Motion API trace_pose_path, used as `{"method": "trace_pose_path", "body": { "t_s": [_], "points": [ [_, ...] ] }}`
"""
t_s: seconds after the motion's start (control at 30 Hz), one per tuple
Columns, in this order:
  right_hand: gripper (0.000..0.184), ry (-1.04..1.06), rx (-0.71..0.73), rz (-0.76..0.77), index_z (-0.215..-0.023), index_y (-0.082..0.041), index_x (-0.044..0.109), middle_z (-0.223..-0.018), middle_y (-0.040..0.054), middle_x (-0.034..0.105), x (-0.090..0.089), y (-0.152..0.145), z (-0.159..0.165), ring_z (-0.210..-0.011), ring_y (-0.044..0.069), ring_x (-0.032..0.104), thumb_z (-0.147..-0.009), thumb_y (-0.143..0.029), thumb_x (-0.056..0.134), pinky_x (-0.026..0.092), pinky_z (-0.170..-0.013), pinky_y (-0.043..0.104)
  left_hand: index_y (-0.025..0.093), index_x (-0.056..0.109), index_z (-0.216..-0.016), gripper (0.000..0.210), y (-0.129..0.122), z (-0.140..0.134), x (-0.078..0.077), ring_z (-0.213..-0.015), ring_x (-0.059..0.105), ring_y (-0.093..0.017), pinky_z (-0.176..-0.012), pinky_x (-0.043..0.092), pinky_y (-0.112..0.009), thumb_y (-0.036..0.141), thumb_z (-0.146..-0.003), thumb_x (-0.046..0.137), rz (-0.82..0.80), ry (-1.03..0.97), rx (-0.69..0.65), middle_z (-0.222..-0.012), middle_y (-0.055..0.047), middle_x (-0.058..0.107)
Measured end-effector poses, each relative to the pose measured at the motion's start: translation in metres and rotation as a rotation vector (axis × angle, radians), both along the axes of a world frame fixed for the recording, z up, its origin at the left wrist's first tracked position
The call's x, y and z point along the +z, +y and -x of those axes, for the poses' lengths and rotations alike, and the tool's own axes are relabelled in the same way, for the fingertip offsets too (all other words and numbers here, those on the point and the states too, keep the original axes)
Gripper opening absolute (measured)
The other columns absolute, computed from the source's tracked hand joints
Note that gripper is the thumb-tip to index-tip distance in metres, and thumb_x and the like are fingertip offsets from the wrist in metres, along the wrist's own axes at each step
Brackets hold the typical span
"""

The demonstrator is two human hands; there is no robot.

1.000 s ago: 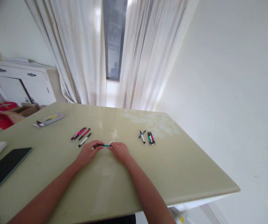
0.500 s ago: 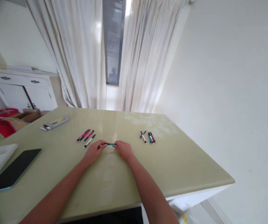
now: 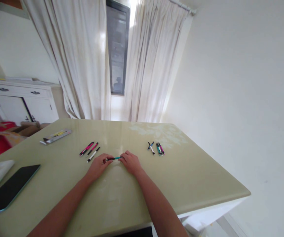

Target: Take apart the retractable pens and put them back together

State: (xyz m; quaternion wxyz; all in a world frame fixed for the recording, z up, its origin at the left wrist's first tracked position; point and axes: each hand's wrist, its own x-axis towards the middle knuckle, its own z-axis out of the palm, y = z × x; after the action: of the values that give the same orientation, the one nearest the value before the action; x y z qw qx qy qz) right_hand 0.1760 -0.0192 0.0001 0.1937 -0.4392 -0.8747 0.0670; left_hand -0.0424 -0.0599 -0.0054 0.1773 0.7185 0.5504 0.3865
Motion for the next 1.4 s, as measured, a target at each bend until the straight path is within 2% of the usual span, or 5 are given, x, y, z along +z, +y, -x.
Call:
{"method": "trace_pose_path", "body": {
  "t_s": [0.2, 0.37, 0.77, 0.93, 1.4],
  "points": [
    [0.022, 0.139, 0.094, 0.052, -0.107, -0.024, 0.072, -0.096, 0.0018, 0.068, -0.007, 0.009, -0.005, -0.089, 0.016, 0.065, -0.103, -0.039, 0.056, 0.046, -0.080, 0.024, 0.021, 0.069, -0.067, 0.059, 0.003, -0.003, -0.006, -0.064, 0.061, -0.022, -0.064, 0.038, -0.032, 0.050, -0.103, 0.030, 0.115, 0.039, 0.068, -0.062, -0.005, 0.065],
    [0.022, 0.304, 0.086, 0.111, -0.099, -0.022, 0.076, -0.088, 0.0022, 0.070, -0.008, 0.012, -0.008, -0.083, 0.016, 0.064, -0.100, -0.038, 0.060, 0.046, -0.076, 0.025, 0.020, 0.071, -0.100, 0.034, 0.006, -0.005, -0.007, -0.073, 0.062, -0.020, -0.070, 0.043, -0.031, 0.047, -0.095, 0.051, 0.049, -0.018, -0.053, -0.091, -0.006, 0.073],
    [0.021, 0.329, 0.160, 0.125, -0.104, -0.023, 0.076, -0.092, 0.0032, 0.071, -0.003, -0.004, -0.010, -0.086, 0.017, 0.065, -0.101, -0.036, 0.060, 0.046, -0.078, 0.025, 0.020, 0.069, -0.075, 0.049, -0.003, -0.007, -0.001, -0.064, 0.058, -0.019, -0.062, 0.038, -0.029, 0.051, -0.101, 0.042, 0.097, -0.030, -0.040, -0.065, -0.002, 0.065],
    [0.022, 0.319, 0.175, 0.123, -0.107, -0.023, 0.075, -0.095, 0.0032, 0.073, -0.001, -0.004, -0.009, -0.089, 0.017, 0.066, -0.102, -0.034, 0.057, 0.047, -0.081, 0.026, 0.020, 0.071, -0.100, 0.031, -0.001, -0.007, -0.001, -0.071, 0.060, -0.018, -0.067, 0.044, -0.028, 0.048, -0.094, 0.057, 0.032, -0.054, -0.083, -0.091, -0.004, 0.072],
    [0.022, 0.344, 0.175, 0.110, -0.110, -0.024, 0.074, -0.101, 0.0042, 0.074, -0.002, -0.005, -0.010, -0.094, 0.018, 0.067, -0.102, -0.035, 0.056, 0.049, -0.086, 0.028, 0.021, 0.071, -0.092, 0.035, -0.001, -0.006, -0.002, -0.072, 0.061, -0.020, -0.072, 0.045, -0.031, 0.043, -0.101, 0.045, 0.039, 0.021, -0.086, -0.084, -0.004, 0.071]
  ]
}}
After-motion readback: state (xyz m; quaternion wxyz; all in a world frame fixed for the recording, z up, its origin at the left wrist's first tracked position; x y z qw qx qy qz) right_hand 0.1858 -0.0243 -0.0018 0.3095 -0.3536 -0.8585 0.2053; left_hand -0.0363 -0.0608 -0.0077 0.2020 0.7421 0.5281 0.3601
